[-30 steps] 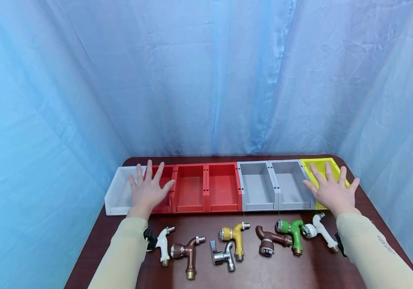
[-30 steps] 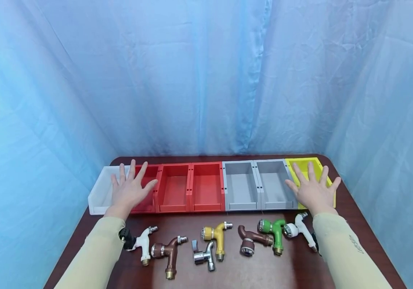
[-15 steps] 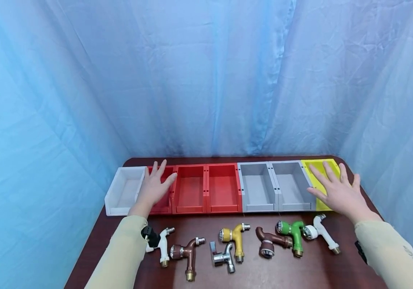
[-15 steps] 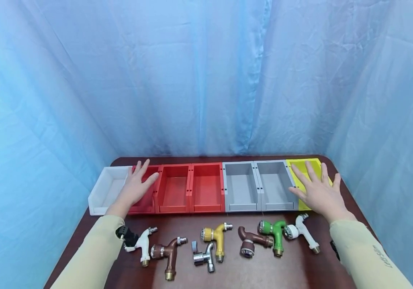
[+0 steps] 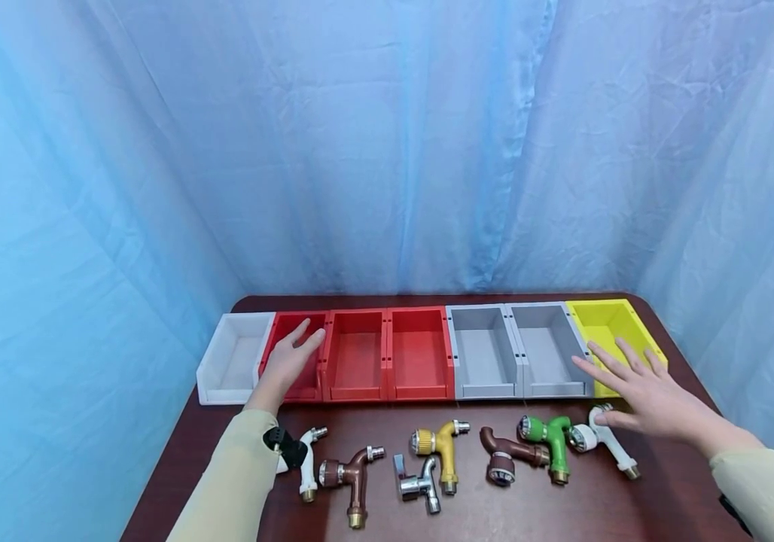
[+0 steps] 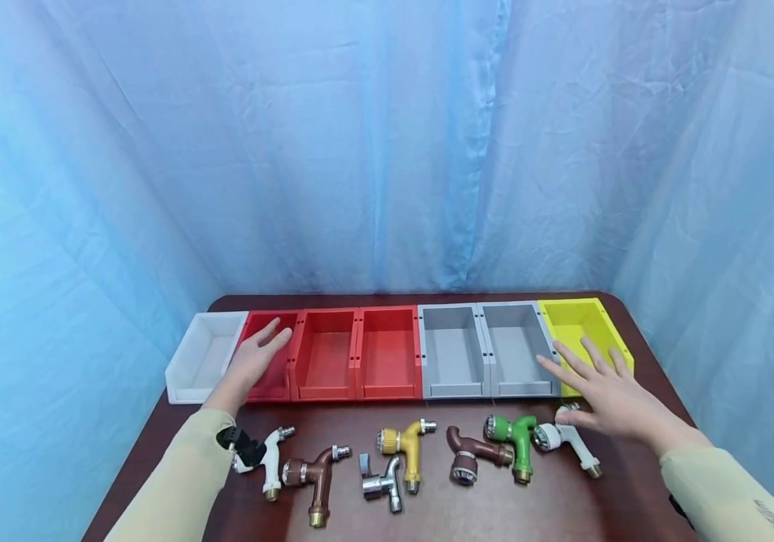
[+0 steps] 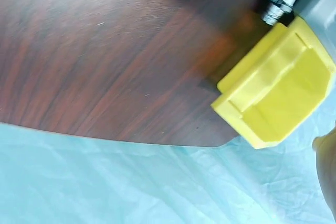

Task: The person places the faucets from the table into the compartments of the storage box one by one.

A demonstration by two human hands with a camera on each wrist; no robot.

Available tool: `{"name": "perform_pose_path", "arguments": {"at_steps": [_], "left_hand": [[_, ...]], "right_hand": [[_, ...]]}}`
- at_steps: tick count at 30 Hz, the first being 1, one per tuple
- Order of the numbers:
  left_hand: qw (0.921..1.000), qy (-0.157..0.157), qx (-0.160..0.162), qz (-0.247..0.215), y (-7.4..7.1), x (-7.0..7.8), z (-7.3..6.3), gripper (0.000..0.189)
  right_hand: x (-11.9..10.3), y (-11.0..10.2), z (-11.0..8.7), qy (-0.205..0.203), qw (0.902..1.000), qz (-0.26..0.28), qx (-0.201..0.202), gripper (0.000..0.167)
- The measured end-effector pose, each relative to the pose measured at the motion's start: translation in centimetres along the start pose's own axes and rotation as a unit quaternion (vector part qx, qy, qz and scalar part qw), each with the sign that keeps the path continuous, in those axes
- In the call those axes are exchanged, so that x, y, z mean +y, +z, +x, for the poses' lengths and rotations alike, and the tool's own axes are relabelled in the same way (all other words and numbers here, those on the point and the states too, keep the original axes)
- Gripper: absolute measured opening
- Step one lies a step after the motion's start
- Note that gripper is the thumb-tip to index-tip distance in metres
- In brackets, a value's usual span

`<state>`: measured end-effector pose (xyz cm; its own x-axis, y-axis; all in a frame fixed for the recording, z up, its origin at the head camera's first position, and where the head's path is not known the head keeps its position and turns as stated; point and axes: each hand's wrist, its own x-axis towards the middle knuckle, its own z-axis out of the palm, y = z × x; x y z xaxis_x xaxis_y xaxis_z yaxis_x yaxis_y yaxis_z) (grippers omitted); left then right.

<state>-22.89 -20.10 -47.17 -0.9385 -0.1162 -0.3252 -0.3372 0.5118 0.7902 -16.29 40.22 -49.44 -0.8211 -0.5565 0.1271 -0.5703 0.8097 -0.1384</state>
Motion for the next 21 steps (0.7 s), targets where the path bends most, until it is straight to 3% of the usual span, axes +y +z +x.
{"name": "perform_pose_path", "arguments": {"at_steps": [11,15,21], "left_hand": [[0.9922,-0.033,-0.001,-0.120,0.4,-1.2,0.4,0.080],[0.9907,-0.031,0.000,-0.132,0.6,-1.6,0.4,0.081],[0.9893,-0.028,-0.005,-0.143,1.0,-2.0,0.5,0.081]], "right_hand": [[-0.3,1.3,-1.7,-0.063,0.9977,0.022,-0.011,0.100],[-0.5,1.9,-2.1,-0.081,0.9962,0.019,-0.024,0.104],[-0.5,2.7,-2.6,-0.129,0.9916,-0.003,-0.012,0.105]]}}
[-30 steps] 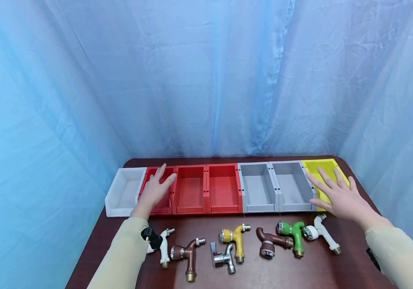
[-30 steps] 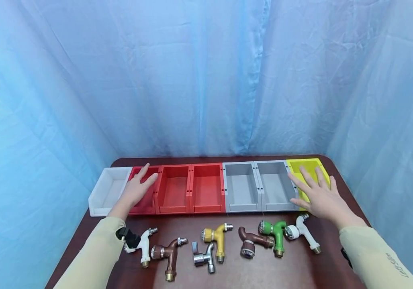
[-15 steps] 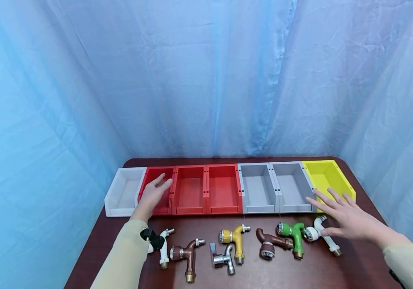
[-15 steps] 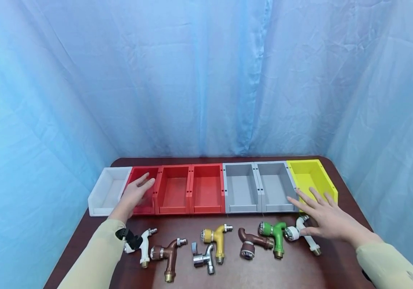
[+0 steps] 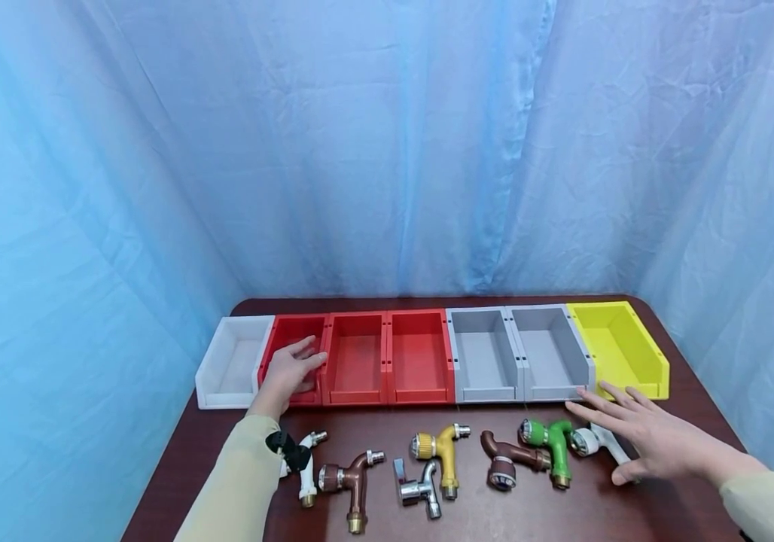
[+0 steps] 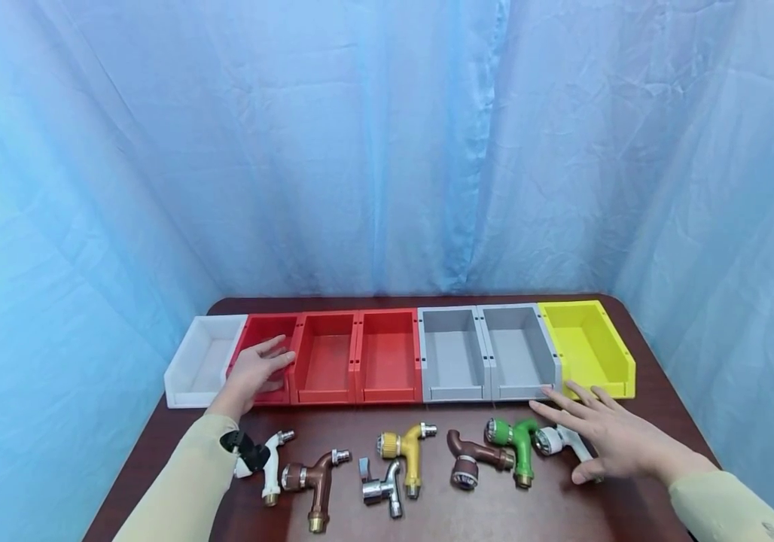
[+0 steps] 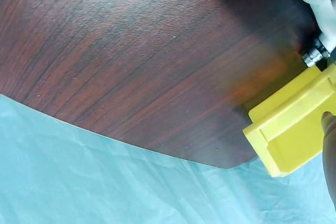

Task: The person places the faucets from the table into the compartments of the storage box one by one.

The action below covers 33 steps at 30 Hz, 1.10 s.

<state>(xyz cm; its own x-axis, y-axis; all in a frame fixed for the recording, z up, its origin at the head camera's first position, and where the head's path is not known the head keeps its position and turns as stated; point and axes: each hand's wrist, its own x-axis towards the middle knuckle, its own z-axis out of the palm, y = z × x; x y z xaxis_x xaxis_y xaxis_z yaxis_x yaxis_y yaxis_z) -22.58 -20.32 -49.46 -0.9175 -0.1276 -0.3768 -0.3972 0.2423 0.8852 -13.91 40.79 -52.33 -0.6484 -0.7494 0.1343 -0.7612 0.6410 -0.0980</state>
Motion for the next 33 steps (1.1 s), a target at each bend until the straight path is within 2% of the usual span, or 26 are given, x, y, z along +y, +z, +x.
{"name": "perform_pose_path", "arguments": {"at_steps": [7,20,30,33], "left_hand": [[1.0000,-0.001,-0.001,0.003,0.1,-0.4,0.1,0.079],[0.9999,-0.012,0.000,0.007,0.3,-0.6,0.1,0.065],[0.9999,-0.007,-0.002,0.010,0.2,-1.0,0.2,0.068],[0.9999,-0.004,-0.003,0.010,0.3,-1.0,0.3,0.067]], "right_hand": [[-0.2,0.8,-0.3,-0.041,0.9990,-0.018,-0.001,0.107],[-0.4,2.1,-1.4,-0.053,0.9977,-0.020,-0.037,0.110],[-0.2,2.2,-1.9,-0.048,0.9956,-0.019,-0.078,0.120],[-0.1,2.0,-1.9,-0.052,0.9952,-0.030,-0.078,0.121]]}}
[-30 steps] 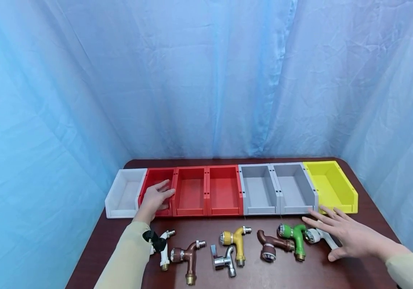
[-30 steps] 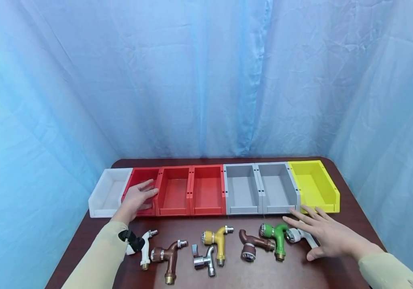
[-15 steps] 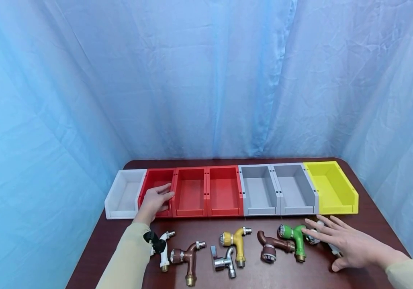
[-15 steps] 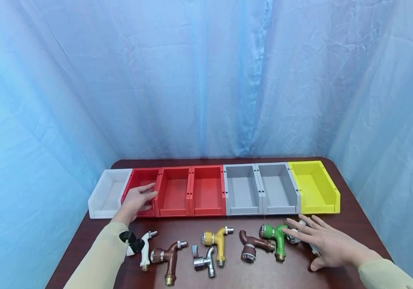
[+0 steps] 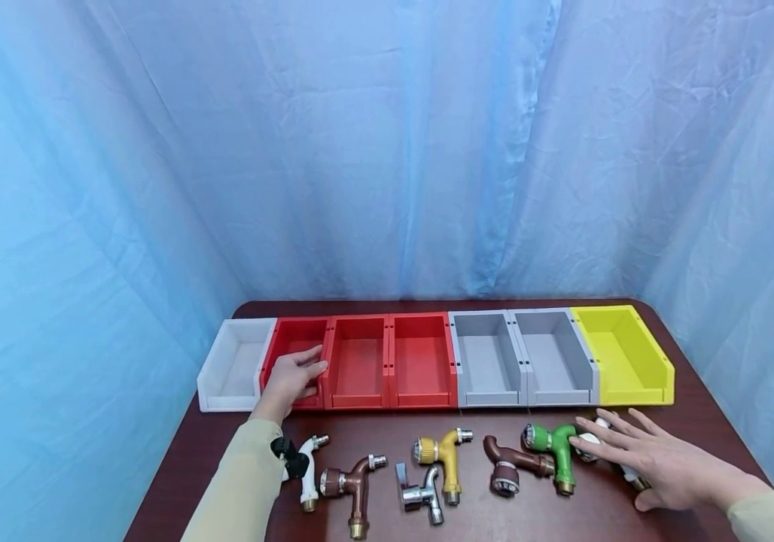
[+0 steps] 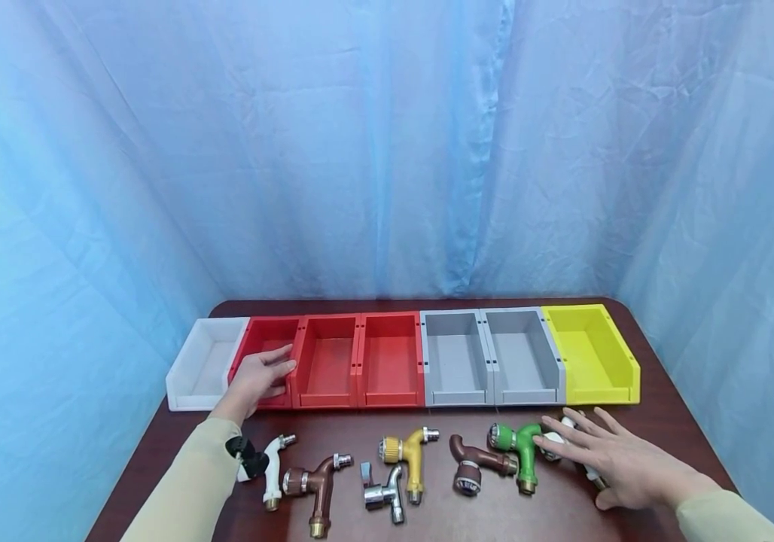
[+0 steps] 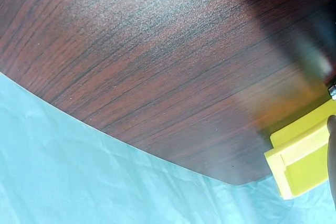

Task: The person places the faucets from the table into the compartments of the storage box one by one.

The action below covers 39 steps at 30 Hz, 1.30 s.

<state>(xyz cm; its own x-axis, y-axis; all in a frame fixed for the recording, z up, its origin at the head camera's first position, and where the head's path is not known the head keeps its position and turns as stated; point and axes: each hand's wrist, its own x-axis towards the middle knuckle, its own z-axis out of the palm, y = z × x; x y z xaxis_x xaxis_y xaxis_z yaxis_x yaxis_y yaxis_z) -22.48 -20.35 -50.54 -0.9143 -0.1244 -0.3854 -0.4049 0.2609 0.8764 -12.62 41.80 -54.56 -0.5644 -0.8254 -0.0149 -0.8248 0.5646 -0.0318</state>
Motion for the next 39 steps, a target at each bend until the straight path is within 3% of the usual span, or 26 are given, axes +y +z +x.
{"name": "perform_pose_path", "arguments": {"at_steps": [4,13,26,39], "left_hand": [[1.0000,0.004,0.001,0.003,0.1,0.0,0.0,0.066],[1.0000,0.004,0.000,0.005,-0.1,-0.3,0.3,0.066],[0.9998,0.012,0.004,0.014,0.1,-0.3,-0.1,0.063],[0.9998,0.014,0.006,0.012,0.2,-0.3,-0.4,0.061]], "right_hand": [[0.2,-0.1,0.0,-0.005,1.0000,0.001,0.005,0.117],[0.7,0.7,-0.5,-0.022,0.9977,-0.019,0.062,0.110],[-0.2,1.2,-0.7,0.003,0.9953,-0.016,0.096,0.104],[-0.2,1.1,-0.4,-0.020,0.9861,-0.066,0.151,0.085]]}}
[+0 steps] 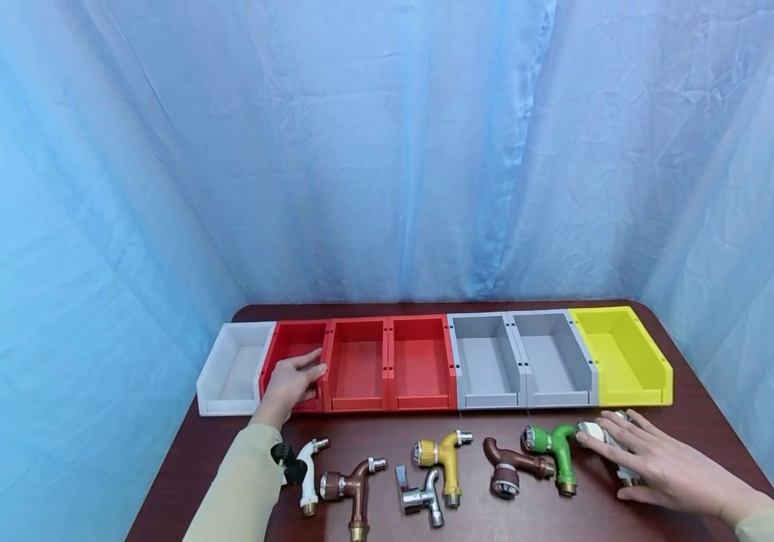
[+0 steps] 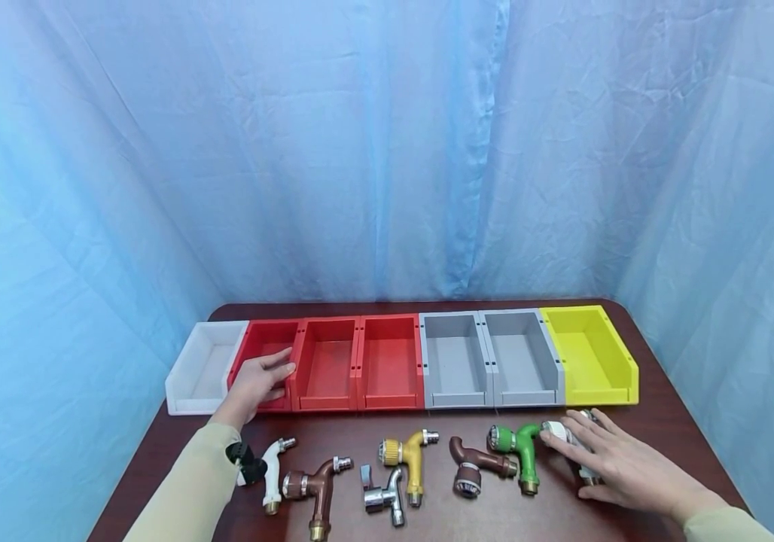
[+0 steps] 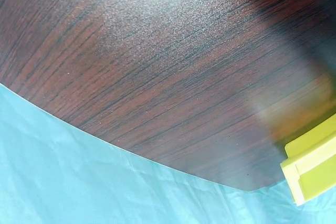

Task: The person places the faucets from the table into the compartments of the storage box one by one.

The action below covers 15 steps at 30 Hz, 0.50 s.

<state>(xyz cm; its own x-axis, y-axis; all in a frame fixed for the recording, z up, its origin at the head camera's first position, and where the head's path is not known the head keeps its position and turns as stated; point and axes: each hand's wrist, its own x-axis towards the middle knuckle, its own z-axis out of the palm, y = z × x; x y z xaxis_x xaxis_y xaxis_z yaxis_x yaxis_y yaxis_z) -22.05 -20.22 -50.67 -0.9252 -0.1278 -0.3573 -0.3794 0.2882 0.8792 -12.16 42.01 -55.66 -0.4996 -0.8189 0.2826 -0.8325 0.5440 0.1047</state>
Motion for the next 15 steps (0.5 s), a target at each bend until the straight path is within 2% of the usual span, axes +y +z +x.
{"name": "perform_pose_path", "arguments": {"at_steps": [6,15], "left_hand": [[1.0000,0.000,0.001,0.003,0.0,-0.1,0.1,0.062],[1.0000,0.000,0.000,-0.003,0.0,-0.4,0.4,0.062]], "right_hand": [[0.1,0.0,0.7,-0.023,0.9982,-0.004,0.055,0.074],[0.5,-1.0,1.4,-0.011,0.9970,-0.028,0.071,0.070]]}}
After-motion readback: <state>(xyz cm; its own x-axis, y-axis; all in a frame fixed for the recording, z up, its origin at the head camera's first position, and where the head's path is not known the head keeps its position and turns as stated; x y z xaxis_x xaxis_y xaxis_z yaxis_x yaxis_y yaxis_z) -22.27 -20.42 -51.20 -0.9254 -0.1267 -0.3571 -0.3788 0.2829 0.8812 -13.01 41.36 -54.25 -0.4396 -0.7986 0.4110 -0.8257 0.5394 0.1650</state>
